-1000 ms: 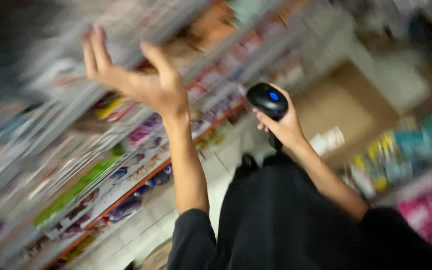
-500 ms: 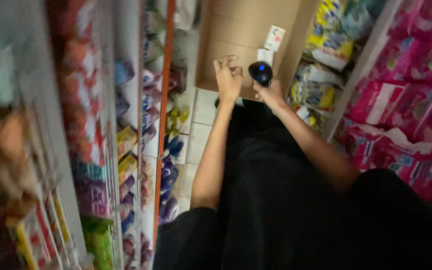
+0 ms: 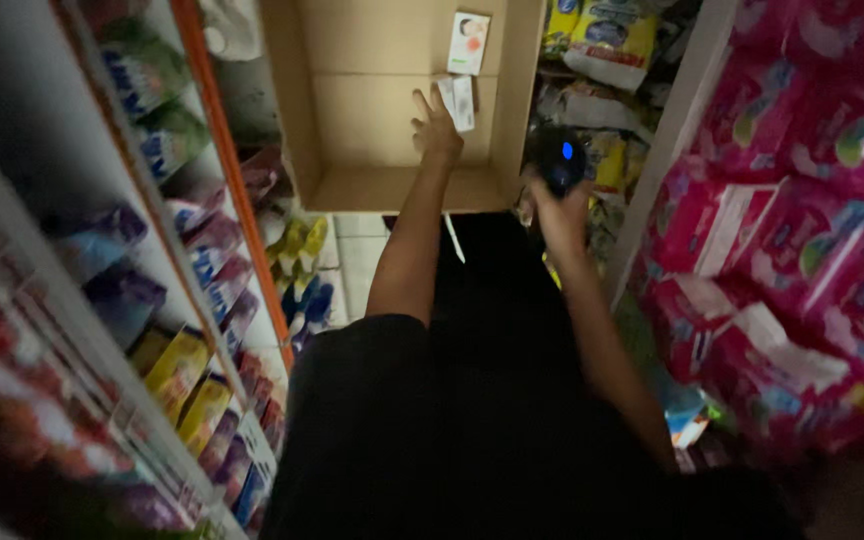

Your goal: The person takes small white product boxes from a store shelf, scans them with a handheld barcode scanner, and places them into a cardboard box on the floor.

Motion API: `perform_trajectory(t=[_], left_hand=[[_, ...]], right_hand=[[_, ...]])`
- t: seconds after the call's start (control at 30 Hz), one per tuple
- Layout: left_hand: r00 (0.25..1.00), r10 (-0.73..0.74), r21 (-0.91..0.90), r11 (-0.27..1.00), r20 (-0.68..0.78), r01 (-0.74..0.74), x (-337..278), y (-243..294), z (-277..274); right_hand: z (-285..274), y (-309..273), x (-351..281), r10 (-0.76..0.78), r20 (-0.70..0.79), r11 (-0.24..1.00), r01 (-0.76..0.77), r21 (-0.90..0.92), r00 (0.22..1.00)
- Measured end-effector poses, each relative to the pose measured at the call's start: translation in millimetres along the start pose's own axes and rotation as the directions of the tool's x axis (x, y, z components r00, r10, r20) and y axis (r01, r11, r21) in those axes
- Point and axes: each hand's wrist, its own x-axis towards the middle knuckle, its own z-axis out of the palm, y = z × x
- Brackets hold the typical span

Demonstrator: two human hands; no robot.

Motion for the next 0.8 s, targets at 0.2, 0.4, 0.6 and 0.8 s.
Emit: perform_trajectory(t=[0.2,0.4,0.6,0.8], left_hand=[[0.936,0.249,0.409,0.903,-0.25,-0.131,57,-3,47],[0.943,0.323,0.418,0.87,-0.08,-0.262,37,-13,19],[0.838,0.434,-0.162,0.848,-0.332,-0.504,-86,-25,-86],[0.714,0.439,-0.396,0.616,-0.545,-0.681,-232,-60,-192]], right_hand=[[-17,39,-4,0.022,0.078,0.997,-0.017,-0.069,0.997],[-17,44,3,0.09,0.147,0.992,-0.077,-0.096,0.985],[-22,26,-5,-0.08,0.21,0.979,0.117,-0.169,0.974],[-20,-83,-42,-0.125,0.722,0.789,0.509,-0.343,0.681]])
